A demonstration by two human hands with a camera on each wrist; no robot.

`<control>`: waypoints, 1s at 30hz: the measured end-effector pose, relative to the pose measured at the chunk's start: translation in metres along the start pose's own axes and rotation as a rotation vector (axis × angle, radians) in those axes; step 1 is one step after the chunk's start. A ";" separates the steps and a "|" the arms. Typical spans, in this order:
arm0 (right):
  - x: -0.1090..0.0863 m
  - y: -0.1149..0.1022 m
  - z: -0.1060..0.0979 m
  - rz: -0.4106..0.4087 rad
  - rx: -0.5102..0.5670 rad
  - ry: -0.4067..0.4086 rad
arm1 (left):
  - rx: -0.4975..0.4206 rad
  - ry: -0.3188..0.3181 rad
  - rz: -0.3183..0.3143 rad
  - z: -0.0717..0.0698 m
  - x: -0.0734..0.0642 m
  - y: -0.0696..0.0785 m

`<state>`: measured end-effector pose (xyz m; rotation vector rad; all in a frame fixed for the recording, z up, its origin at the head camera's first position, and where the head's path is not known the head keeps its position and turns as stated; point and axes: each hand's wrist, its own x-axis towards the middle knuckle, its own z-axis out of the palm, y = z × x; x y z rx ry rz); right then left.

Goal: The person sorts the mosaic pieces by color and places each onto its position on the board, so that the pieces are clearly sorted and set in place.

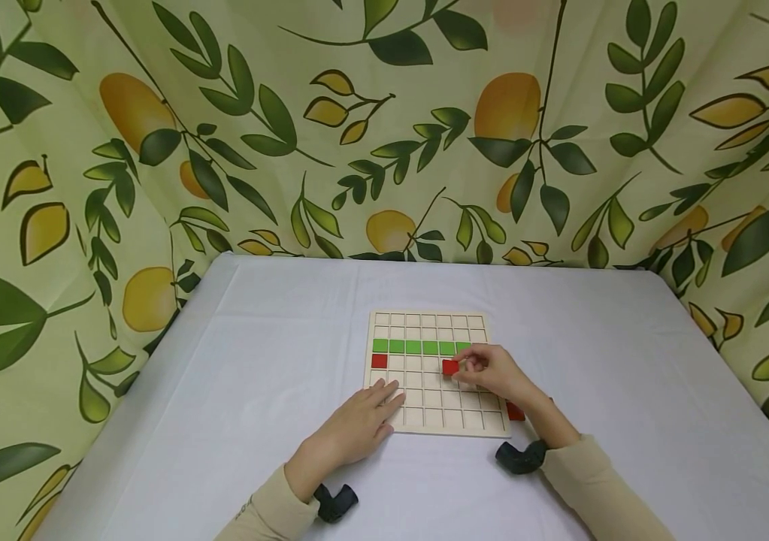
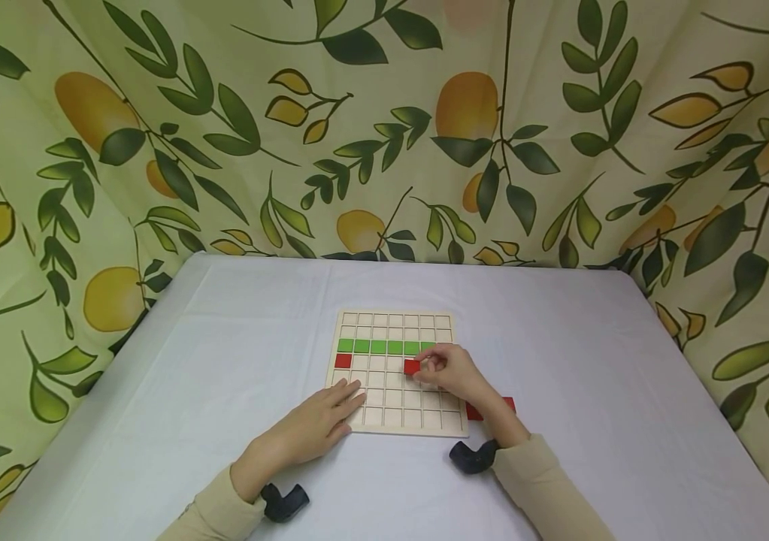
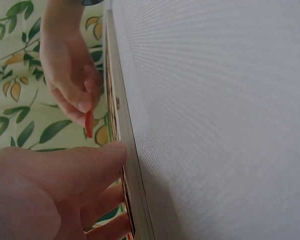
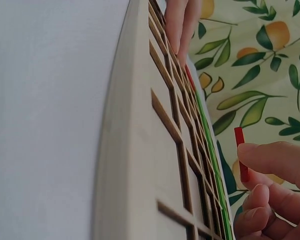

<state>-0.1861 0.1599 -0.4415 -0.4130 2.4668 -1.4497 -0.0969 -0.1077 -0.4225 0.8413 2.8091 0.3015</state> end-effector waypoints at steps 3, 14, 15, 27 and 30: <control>0.001 -0.001 0.003 -0.005 -0.005 -0.001 | 0.001 -0.001 -0.002 0.000 0.000 0.000; 0.006 -0.005 0.012 -0.051 -0.024 -0.009 | 0.006 -0.001 0.000 -0.001 -0.001 0.001; 0.006 -0.006 0.013 -0.052 -0.024 -0.008 | 0.007 -0.001 0.000 -0.001 -0.001 0.001; 0.010 -0.009 0.025 -0.093 -0.005 -0.011 | 0.001 0.005 0.005 -0.002 0.000 0.000; 0.010 -0.011 0.029 -0.137 0.009 -0.004 | 0.001 0.001 0.003 -0.002 -0.001 0.001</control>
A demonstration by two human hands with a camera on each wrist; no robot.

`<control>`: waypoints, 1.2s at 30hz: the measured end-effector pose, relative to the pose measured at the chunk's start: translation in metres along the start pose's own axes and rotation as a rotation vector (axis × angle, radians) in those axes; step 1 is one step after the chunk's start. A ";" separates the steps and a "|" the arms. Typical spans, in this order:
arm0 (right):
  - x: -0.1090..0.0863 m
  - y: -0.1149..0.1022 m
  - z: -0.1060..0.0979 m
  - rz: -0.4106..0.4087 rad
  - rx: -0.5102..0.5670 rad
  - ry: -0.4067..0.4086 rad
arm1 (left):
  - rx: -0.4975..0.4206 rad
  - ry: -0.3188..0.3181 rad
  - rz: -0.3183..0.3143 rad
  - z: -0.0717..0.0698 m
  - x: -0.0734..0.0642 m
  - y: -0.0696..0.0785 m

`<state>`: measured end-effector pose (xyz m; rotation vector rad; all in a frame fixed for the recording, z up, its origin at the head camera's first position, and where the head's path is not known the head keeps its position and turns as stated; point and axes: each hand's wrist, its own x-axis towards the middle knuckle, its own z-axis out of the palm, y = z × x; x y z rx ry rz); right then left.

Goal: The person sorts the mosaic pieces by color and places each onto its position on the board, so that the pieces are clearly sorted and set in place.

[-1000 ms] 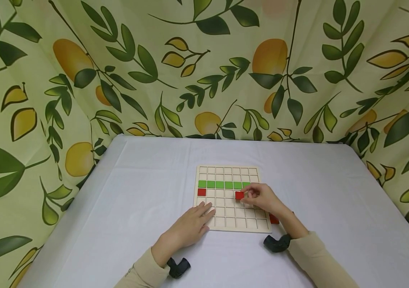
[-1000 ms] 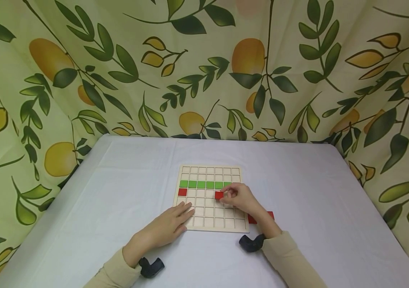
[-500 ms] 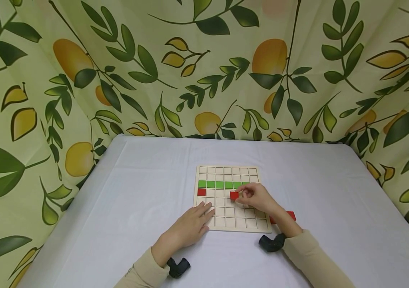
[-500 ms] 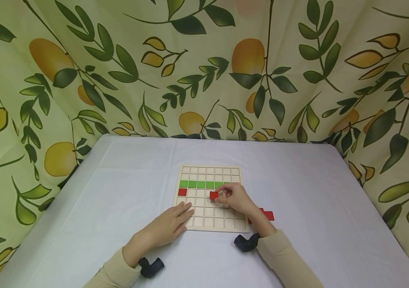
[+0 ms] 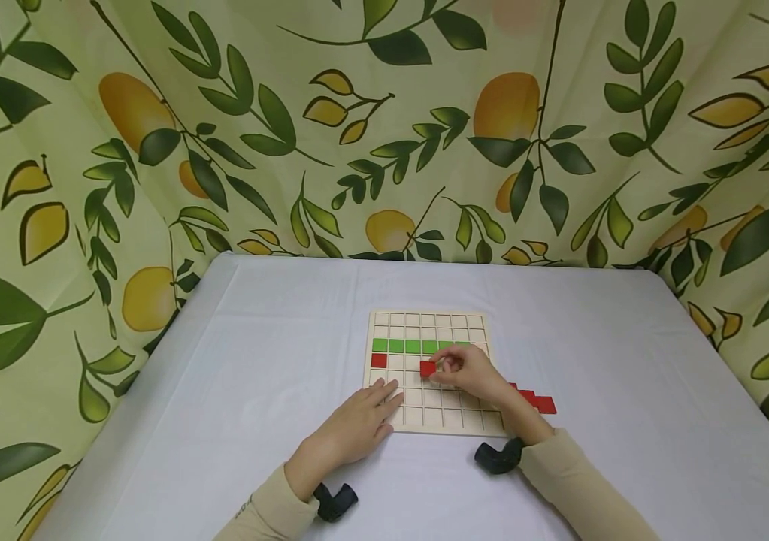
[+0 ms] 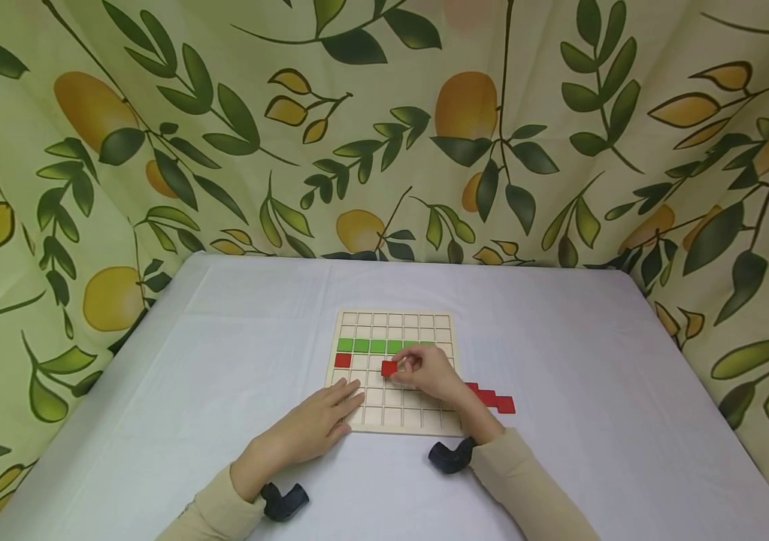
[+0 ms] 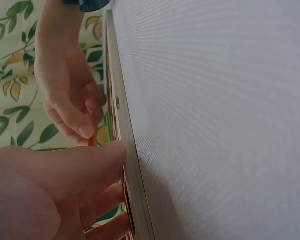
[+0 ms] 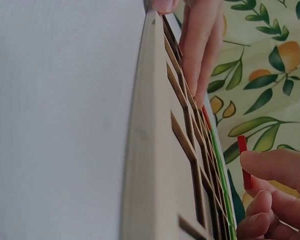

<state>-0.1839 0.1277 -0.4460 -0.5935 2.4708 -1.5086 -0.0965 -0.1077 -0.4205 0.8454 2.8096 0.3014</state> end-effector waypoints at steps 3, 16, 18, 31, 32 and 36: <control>0.000 -0.004 0.004 -0.025 -0.003 0.004 | -0.002 -0.002 -0.001 0.000 0.000 0.000; 0.010 -0.009 0.019 0.059 -0.005 -0.004 | -0.003 -0.003 0.002 0.000 0.000 -0.001; 0.012 -0.010 0.020 0.054 -0.020 -0.004 | -0.002 0.000 0.002 0.000 0.001 -0.001; 0.023 -0.015 0.034 0.062 -0.091 0.020 | 0.103 0.022 -0.015 0.001 0.001 0.001; 0.023 -0.016 0.035 0.060 -0.106 0.026 | 0.115 0.024 -0.017 0.001 0.001 0.001; 0.027 -0.019 0.038 0.072 -0.179 0.061 | 0.126 0.028 -0.020 0.001 0.001 0.001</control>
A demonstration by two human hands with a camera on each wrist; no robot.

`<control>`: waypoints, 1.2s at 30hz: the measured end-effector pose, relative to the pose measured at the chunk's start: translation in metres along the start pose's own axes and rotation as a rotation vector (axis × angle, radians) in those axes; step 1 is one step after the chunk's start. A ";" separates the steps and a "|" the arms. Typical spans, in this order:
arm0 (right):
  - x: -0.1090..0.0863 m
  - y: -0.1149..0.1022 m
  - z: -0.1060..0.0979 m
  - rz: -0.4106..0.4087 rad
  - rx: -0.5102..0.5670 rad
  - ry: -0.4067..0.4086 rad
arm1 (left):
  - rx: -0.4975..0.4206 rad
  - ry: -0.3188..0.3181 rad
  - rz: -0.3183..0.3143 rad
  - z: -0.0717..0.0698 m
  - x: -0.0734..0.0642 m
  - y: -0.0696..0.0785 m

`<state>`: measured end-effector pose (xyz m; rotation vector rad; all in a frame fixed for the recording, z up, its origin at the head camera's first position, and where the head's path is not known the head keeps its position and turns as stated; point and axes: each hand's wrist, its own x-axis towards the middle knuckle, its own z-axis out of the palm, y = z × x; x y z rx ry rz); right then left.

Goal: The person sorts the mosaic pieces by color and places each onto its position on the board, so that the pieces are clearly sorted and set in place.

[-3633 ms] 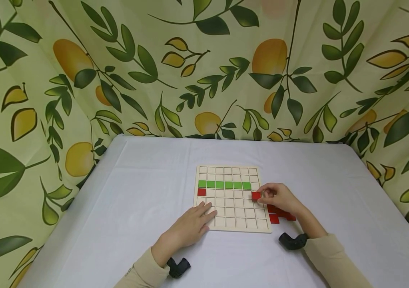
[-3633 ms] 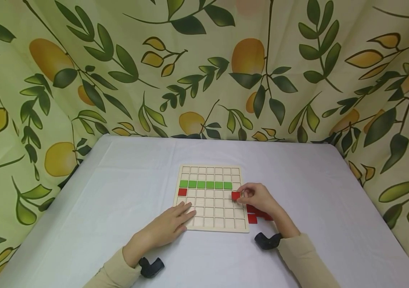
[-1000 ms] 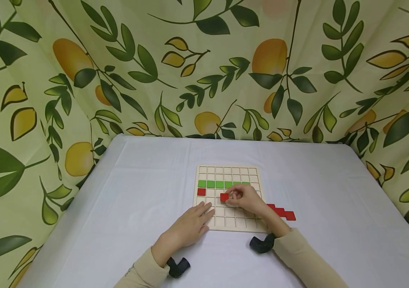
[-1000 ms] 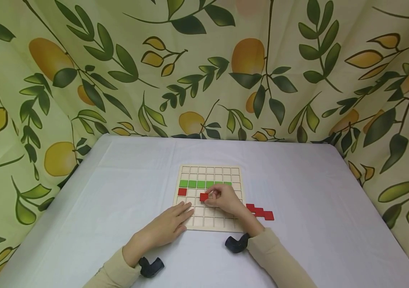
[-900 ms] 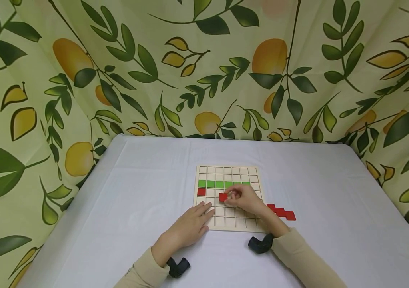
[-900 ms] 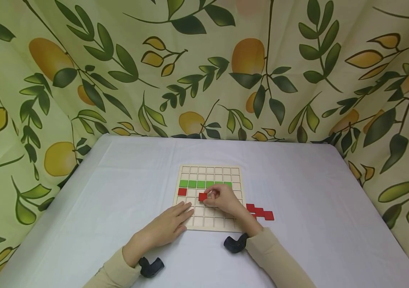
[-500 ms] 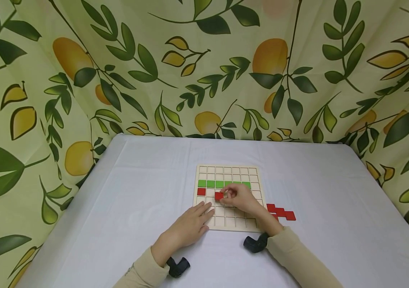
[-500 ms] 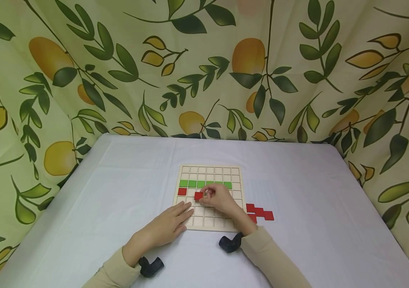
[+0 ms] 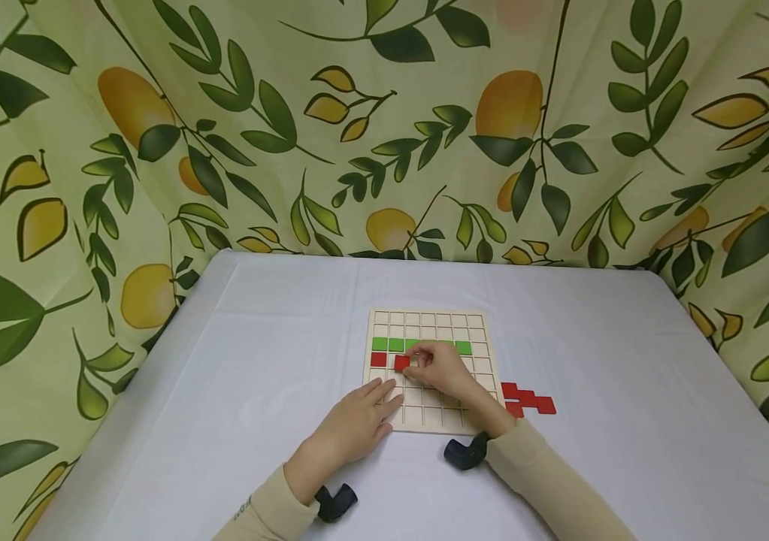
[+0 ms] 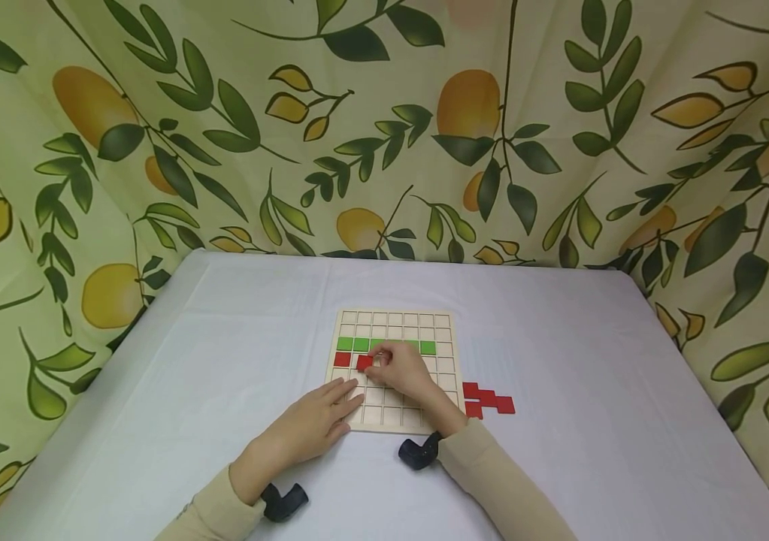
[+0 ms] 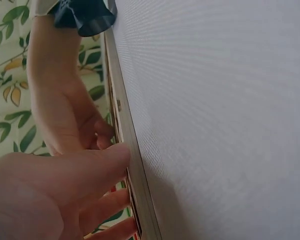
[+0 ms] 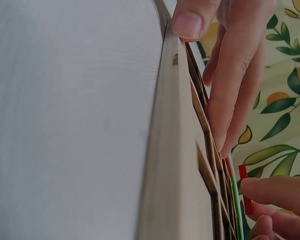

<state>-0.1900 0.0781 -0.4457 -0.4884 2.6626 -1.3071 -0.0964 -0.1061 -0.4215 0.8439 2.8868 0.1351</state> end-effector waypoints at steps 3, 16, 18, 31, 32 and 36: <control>0.002 -0.002 0.002 0.027 -0.029 0.024 | -0.006 -0.003 -0.007 0.000 0.000 0.000; 0.005 -0.010 0.009 0.086 -0.101 0.058 | 0.039 0.049 0.009 0.002 0.003 -0.003; 0.006 -0.011 0.008 0.097 -0.103 0.057 | 0.033 0.052 0.011 0.002 0.003 -0.004; 0.007 -0.012 0.010 0.110 -0.098 0.069 | 0.022 0.051 0.017 0.002 0.003 -0.004; 0.007 -0.012 0.010 0.109 -0.098 0.070 | 0.021 0.050 0.017 0.002 0.003 -0.004; 0.008 -0.012 0.011 0.109 -0.100 0.067 | 0.014 0.049 0.017 0.001 0.002 -0.004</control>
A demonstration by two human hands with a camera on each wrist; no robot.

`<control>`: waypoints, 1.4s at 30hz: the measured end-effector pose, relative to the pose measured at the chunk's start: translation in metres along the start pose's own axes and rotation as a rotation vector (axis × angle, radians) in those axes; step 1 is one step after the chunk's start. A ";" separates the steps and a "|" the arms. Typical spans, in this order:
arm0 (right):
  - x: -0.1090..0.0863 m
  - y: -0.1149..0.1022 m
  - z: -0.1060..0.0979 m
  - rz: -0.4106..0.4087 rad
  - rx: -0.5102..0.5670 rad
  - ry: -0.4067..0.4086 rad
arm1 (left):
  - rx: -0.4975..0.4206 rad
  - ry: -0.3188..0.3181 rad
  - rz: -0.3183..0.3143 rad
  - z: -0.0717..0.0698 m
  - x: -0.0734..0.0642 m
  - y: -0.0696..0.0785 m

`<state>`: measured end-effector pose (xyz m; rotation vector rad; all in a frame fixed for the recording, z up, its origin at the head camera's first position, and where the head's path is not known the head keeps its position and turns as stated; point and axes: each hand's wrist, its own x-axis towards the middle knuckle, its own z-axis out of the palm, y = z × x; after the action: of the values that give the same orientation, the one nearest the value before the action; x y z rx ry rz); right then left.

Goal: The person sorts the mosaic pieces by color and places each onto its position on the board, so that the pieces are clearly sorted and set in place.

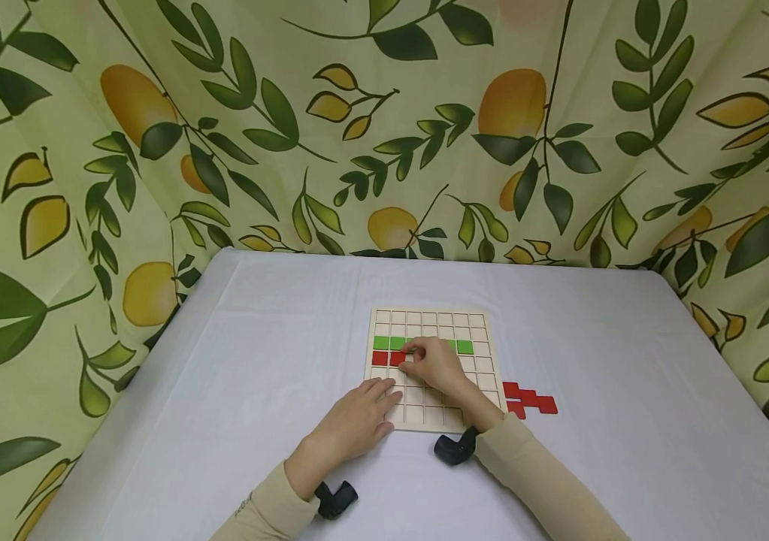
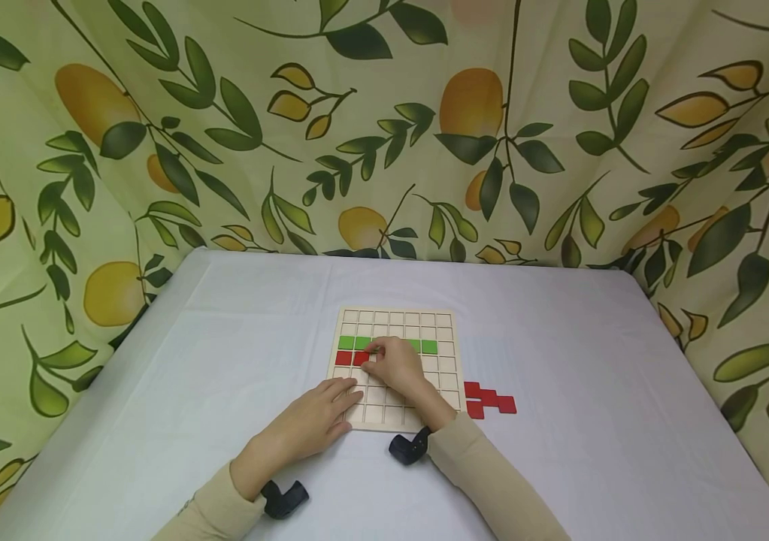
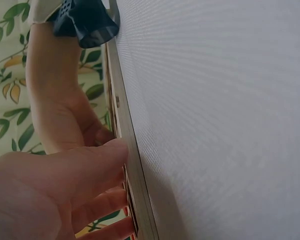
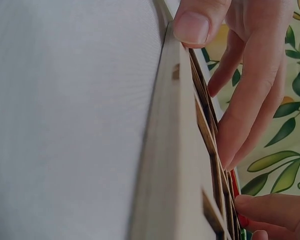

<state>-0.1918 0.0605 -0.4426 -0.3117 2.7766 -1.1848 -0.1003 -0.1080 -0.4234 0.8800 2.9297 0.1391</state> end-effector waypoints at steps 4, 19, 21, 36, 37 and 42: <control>0.001 0.001 -0.001 0.009 0.010 -0.011 | -0.003 0.002 0.002 0.000 0.000 0.000; -0.002 0.006 -0.010 -0.038 0.127 -0.064 | -0.008 -0.007 0.005 0.000 0.001 0.000; -0.003 0.006 -0.012 -0.052 0.135 -0.067 | -0.012 -0.007 0.003 -0.001 0.000 0.000; -0.020 0.010 -0.026 -0.093 0.167 -0.088 | -0.027 -0.011 -0.001 0.000 0.000 0.000; -0.020 0.010 -0.027 -0.095 0.168 -0.090 | -0.029 -0.011 -0.001 0.000 0.000 0.000; -0.025 0.015 -0.031 -0.085 0.166 -0.097 | -0.041 -0.018 -0.011 0.001 0.001 -0.001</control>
<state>-0.1756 0.0983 -0.4318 -0.4617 2.5859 -1.3699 -0.1016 -0.1077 -0.4243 0.8544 2.9037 0.1881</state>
